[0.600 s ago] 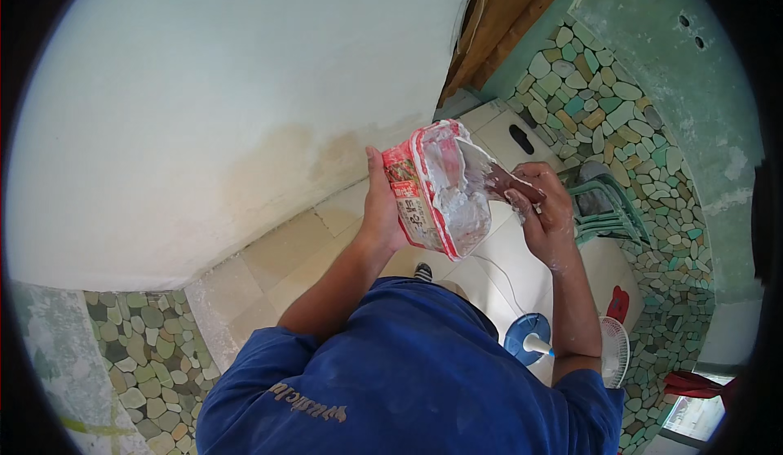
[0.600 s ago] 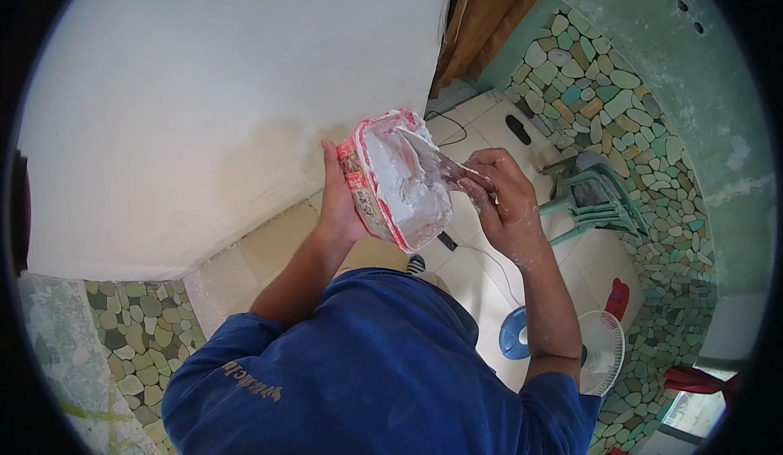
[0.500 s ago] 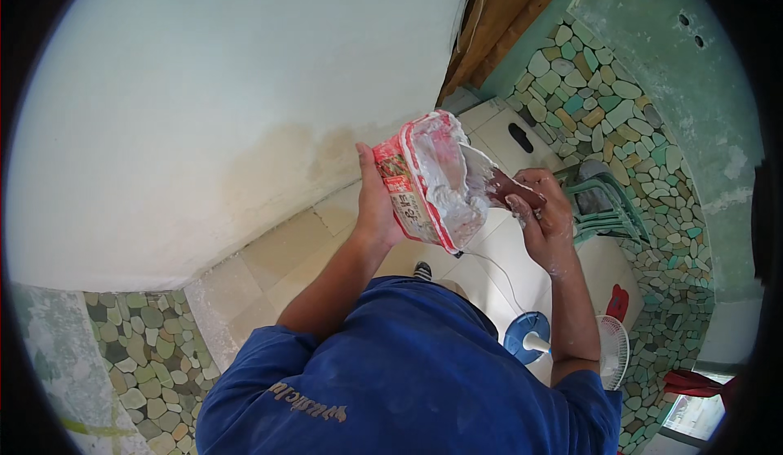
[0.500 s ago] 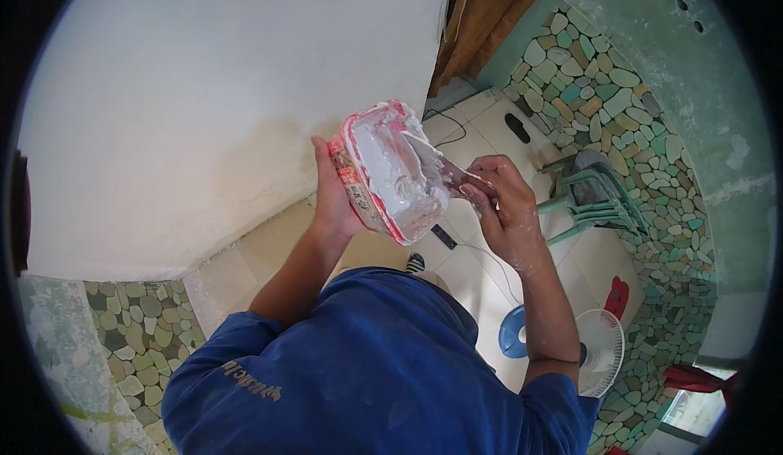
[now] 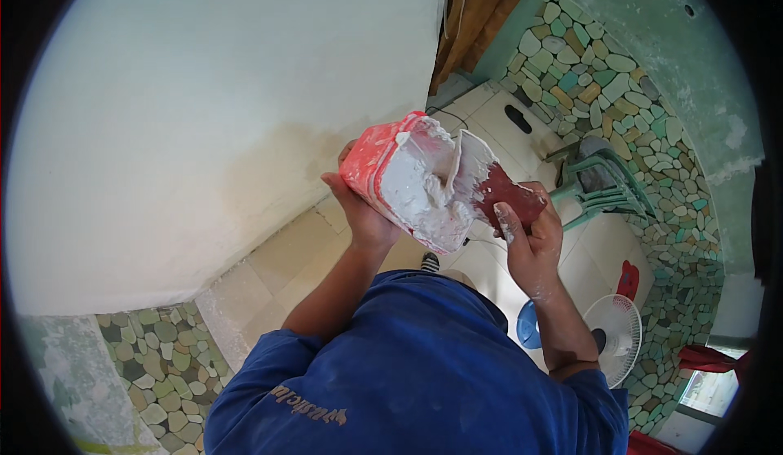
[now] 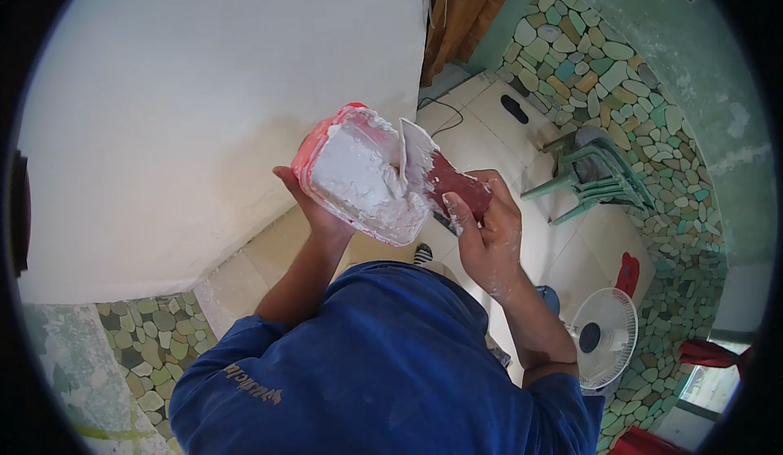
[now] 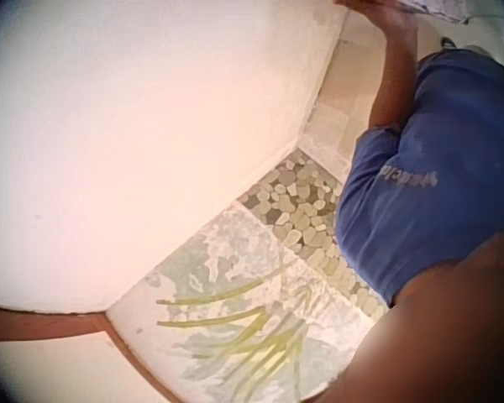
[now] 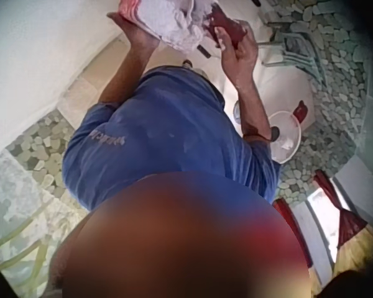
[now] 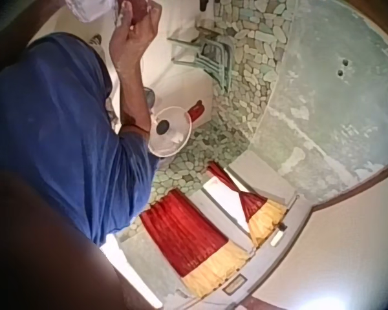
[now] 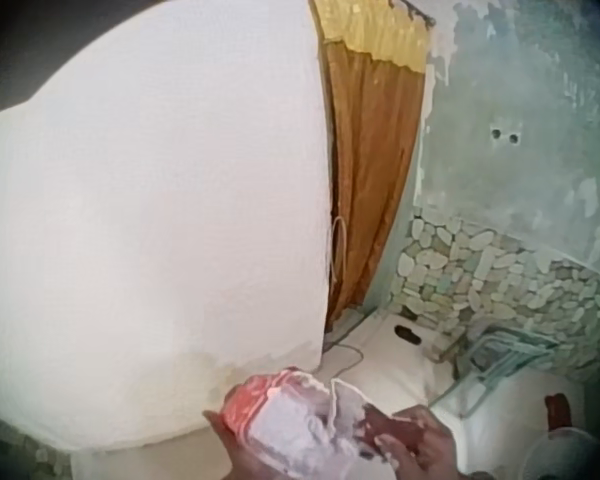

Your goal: Applying plaster or filler to a damaged section of a white wall using a scraper.

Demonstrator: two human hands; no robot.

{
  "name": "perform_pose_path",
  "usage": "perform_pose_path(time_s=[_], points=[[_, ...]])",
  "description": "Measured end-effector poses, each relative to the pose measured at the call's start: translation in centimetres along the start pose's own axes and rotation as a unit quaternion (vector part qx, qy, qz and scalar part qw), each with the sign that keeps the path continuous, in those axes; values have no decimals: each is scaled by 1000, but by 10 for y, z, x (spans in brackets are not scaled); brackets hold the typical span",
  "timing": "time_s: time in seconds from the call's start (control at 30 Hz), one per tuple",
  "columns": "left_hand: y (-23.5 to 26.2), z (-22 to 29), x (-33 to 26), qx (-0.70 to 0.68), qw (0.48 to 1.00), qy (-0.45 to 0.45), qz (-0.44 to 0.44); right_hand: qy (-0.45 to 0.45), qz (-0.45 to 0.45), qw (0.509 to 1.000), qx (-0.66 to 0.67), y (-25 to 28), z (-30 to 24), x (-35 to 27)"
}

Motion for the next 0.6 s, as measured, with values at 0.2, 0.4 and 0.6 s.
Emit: perform_pose_path(time_s=[0.2, 0.4, 0.6], points=[[7, 5, -4, 28, 999, -26, 31, -22, 25, 998, 50, -10, -3, -14], [15, 12, -7, -4, 997, -66, 36, -40, 35, 994, 93, -22, -6, -29], [14, 15, -17, 19, 994, -29, 99, -56, 31, 992, 109, -28, -11, -35]])
Point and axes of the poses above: each hand's wrist, its own x-axis towards the middle knuckle, its own y-axis out of the back of the hand, z = x × y, the point moved 3 cm from there along x, towards the middle knuckle, and after that the axes turned 7 degrees about y, right-handed, at the moved point
